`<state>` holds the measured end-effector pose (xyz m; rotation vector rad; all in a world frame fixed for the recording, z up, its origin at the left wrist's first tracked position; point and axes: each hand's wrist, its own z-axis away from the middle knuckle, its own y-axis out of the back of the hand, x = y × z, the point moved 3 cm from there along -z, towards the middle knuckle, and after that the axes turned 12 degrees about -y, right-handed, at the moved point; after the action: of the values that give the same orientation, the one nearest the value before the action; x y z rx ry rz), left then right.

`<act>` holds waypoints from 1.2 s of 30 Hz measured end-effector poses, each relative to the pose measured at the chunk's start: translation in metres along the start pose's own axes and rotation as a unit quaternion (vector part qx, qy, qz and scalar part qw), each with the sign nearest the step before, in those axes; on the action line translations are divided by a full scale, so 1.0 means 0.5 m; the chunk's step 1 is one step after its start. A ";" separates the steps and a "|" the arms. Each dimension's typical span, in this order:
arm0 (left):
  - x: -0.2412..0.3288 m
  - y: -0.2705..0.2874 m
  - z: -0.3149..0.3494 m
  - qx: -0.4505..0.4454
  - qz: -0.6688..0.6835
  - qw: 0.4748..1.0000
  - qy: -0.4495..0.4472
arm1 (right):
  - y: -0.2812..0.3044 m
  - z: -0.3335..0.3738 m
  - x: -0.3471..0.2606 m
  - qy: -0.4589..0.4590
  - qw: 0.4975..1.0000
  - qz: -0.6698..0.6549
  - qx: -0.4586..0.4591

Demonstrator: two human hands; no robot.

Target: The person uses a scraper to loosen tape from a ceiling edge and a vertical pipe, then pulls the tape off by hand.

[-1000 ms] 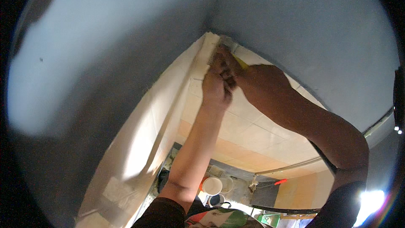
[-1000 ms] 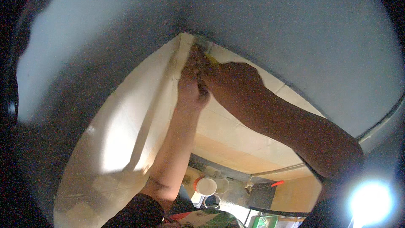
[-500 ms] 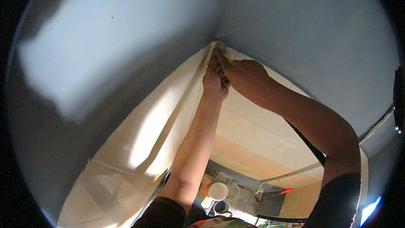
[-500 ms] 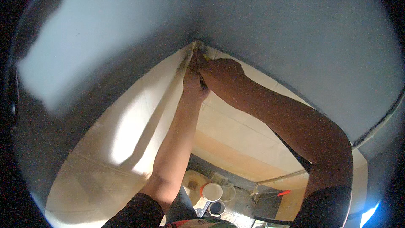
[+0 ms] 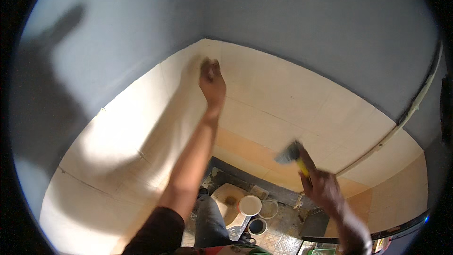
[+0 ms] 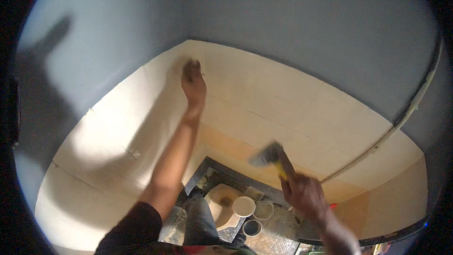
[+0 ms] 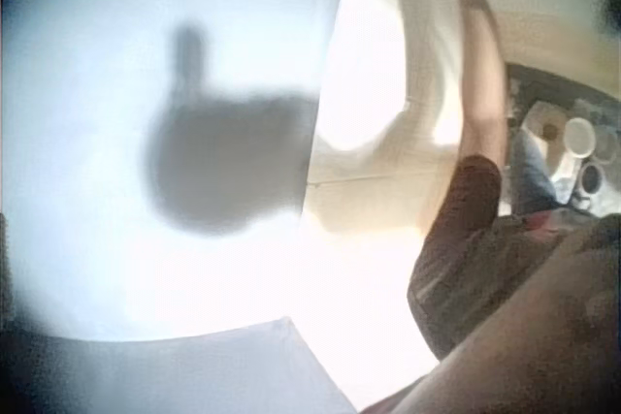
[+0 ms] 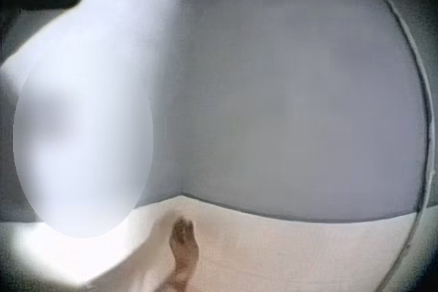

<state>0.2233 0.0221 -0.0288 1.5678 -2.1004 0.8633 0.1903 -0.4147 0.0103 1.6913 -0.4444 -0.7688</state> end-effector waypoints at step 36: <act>0.154 0.555 0.778 -0.300 -0.220 0.920 0.122 | -0.381 -0.423 -0.321 -0.019 0.828 -0.548 0.114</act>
<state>-0.0410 -0.2418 -0.3367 1.4109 -1.5322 0.2043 0.2030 -0.1100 -0.1070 2.1168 0.5294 -1.6126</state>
